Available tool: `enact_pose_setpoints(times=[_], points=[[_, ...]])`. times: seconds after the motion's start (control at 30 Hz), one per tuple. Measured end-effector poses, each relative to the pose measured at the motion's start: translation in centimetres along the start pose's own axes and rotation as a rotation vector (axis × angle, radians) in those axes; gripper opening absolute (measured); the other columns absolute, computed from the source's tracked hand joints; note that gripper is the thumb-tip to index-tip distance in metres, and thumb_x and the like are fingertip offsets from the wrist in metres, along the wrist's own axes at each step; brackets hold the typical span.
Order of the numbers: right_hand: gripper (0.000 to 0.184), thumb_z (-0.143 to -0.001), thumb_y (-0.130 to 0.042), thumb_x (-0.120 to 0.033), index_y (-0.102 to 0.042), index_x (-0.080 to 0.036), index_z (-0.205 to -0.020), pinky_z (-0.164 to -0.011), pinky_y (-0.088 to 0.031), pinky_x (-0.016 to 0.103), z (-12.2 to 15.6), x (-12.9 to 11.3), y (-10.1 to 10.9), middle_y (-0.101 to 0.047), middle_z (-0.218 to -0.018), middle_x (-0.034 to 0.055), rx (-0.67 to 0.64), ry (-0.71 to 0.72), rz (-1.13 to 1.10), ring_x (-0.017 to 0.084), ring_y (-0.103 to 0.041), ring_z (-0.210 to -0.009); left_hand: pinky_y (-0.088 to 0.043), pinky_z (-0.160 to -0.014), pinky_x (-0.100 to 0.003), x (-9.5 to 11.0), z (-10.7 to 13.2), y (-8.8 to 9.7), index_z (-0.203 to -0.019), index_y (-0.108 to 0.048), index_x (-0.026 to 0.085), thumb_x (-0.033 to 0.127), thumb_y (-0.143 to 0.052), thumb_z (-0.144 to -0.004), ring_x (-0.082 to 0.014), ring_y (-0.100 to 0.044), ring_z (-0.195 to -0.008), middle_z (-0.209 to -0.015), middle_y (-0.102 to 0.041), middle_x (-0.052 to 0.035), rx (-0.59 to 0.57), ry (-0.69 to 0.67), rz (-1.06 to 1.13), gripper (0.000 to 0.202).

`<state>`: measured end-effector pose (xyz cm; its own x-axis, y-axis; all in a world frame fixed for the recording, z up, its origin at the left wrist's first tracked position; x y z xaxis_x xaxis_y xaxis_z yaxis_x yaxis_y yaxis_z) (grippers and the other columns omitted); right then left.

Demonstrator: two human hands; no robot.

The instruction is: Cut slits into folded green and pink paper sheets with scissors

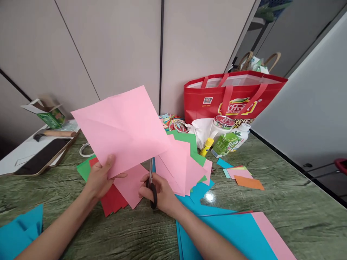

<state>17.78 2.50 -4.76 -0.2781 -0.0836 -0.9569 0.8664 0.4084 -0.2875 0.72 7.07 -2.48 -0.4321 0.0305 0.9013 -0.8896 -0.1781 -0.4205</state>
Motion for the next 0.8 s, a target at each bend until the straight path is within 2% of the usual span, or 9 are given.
enact_pose_setpoints(times=[0.13,0.33,0.53,0.8], points=[[0.033,-0.070,-0.065,-0.035,-0.049,-0.017,-0.093,-0.061,-0.037,0.025,0.1,0.5,-0.2,-0.052,-0.074,0.0001,-0.077,-0.036,0.008,0.012,-0.048,-0.066,-0.057,-0.044,-0.023,0.2,0.8,-0.4,-0.079,-0.066,0.013,0.024,-0.072,-0.061,-0.0126,-0.061,-0.062,-0.087,-0.067,-0.0010,-0.024,0.030,-0.068,0.021],[0.036,-0.070,-0.066,-0.036,-0.049,-0.017,-0.095,-0.061,-0.036,0.024,0.4,0.2,0.1,-0.052,-0.075,0.0003,0.028,-0.029,0.055,0.011,-0.047,-0.066,-0.053,-0.040,-0.025,0.1,1.9,-0.8,-0.070,-0.066,0.013,0.031,-0.073,-0.058,-0.0120,-0.059,-0.041,-0.076,-0.069,-0.0018,-0.007,0.044,-0.143,0.022],[0.035,-0.070,-0.065,-0.037,-0.051,-0.017,-0.095,-0.063,-0.036,0.025,0.5,-0.1,0.1,-0.050,-0.073,0.0000,0.006,-0.041,0.035,0.012,-0.046,-0.067,-0.057,-0.044,-0.028,0.2,2.1,-0.8,-0.071,-0.067,0.013,0.030,-0.072,-0.059,-0.0138,-0.062,-0.051,-0.089,-0.068,-0.0030,0.000,0.016,-0.133,0.021],[0.038,-0.070,-0.065,-0.040,-0.051,-0.017,-0.096,-0.063,-0.038,0.027,0.7,0.1,0.3,-0.051,-0.073,0.0005,0.000,-0.071,0.037,0.012,-0.047,-0.067,-0.058,-0.045,-0.026,0.2,2.1,-0.9,-0.074,-0.068,0.014,0.027,-0.072,-0.060,-0.0138,-0.061,-0.063,-0.089,-0.067,-0.0011,0.016,-0.001,-0.114,0.019]])
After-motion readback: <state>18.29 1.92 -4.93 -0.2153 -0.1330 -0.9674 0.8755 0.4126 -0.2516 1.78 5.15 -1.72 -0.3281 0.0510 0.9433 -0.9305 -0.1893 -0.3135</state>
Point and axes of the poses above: each hand's wrist, its own z-axis away from the middle knuckle, its own y-axis out of the back of the hand, x = y × z, the point moved 3 cm from there along -z, towards the middle knuckle
